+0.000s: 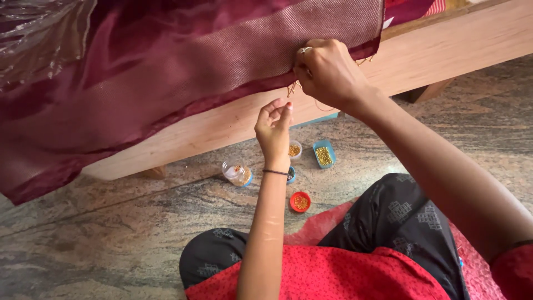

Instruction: The person is threading decorative beads onto the fringes of a fabric piece attached to a frame.

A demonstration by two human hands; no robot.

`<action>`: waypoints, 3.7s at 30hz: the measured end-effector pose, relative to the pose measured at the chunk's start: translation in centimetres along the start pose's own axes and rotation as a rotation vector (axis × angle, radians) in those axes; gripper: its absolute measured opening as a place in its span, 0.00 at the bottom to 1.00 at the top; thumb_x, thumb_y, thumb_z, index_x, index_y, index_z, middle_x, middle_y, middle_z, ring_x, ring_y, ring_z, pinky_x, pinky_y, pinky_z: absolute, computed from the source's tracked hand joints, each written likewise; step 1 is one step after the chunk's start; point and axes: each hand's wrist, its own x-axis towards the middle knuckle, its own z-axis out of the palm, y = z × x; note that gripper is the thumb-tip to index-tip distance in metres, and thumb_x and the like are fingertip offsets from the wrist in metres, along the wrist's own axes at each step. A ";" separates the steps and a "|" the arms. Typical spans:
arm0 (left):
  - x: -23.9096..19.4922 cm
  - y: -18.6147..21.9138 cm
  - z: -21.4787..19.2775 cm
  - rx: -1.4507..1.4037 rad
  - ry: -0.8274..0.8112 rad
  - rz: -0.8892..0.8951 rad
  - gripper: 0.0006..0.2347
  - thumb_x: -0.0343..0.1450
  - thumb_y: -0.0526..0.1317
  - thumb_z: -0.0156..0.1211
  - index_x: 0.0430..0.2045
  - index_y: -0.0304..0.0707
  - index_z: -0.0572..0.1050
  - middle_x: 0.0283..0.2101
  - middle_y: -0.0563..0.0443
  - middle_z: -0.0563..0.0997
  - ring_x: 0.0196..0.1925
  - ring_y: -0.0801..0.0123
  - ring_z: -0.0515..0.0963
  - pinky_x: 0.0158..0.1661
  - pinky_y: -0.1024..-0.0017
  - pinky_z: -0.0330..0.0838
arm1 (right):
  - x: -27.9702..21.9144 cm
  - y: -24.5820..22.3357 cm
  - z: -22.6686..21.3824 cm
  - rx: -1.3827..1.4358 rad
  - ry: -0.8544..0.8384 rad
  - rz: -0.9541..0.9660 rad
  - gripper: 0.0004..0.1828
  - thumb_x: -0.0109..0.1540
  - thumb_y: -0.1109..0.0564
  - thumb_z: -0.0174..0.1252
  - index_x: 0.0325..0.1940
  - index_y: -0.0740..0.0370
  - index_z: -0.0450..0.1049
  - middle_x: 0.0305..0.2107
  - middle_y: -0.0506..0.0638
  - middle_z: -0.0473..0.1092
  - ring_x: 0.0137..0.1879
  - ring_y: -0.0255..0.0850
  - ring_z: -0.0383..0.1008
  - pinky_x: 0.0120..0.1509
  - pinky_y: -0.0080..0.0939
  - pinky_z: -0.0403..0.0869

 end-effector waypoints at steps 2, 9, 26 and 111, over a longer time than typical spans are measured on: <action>-0.1 1.6 0.8 0.001 -0.008 0.014 0.12 0.71 0.37 0.68 0.45 0.32 0.77 0.39 0.52 0.82 0.40 0.74 0.80 0.43 0.73 0.74 | 0.1 0.0 0.0 0.002 0.000 0.004 0.06 0.59 0.64 0.61 0.28 0.67 0.76 0.25 0.60 0.71 0.34 0.56 0.74 0.43 0.54 0.75; 0.6 0.3 1.1 -0.031 -0.069 0.040 0.10 0.74 0.37 0.66 0.42 0.26 0.80 0.45 0.48 0.84 0.48 0.71 0.81 0.52 0.72 0.75 | 0.2 0.2 0.2 -0.001 -0.011 0.020 0.06 0.58 0.65 0.61 0.27 0.68 0.75 0.24 0.60 0.71 0.32 0.56 0.75 0.42 0.53 0.75; -0.2 4.6 1.1 0.463 -0.054 0.304 0.08 0.75 0.38 0.61 0.33 0.31 0.79 0.33 0.47 0.87 0.37 0.69 0.88 0.41 0.71 0.78 | 0.4 -0.6 -0.2 -0.046 0.012 -0.047 0.06 0.62 0.64 0.62 0.30 0.66 0.75 0.30 0.58 0.72 0.34 0.55 0.75 0.39 0.51 0.76; -18.4 16.4 3.3 0.592 -0.430 0.057 0.08 0.75 0.41 0.56 0.36 0.38 0.79 0.38 0.46 0.84 0.40 0.62 0.84 0.41 0.66 0.77 | -32.1 -5.0 8.4 0.970 0.182 1.144 0.12 0.69 0.69 0.49 0.52 0.78 0.76 0.44 0.58 0.78 0.51 0.44 0.81 0.60 0.38 0.80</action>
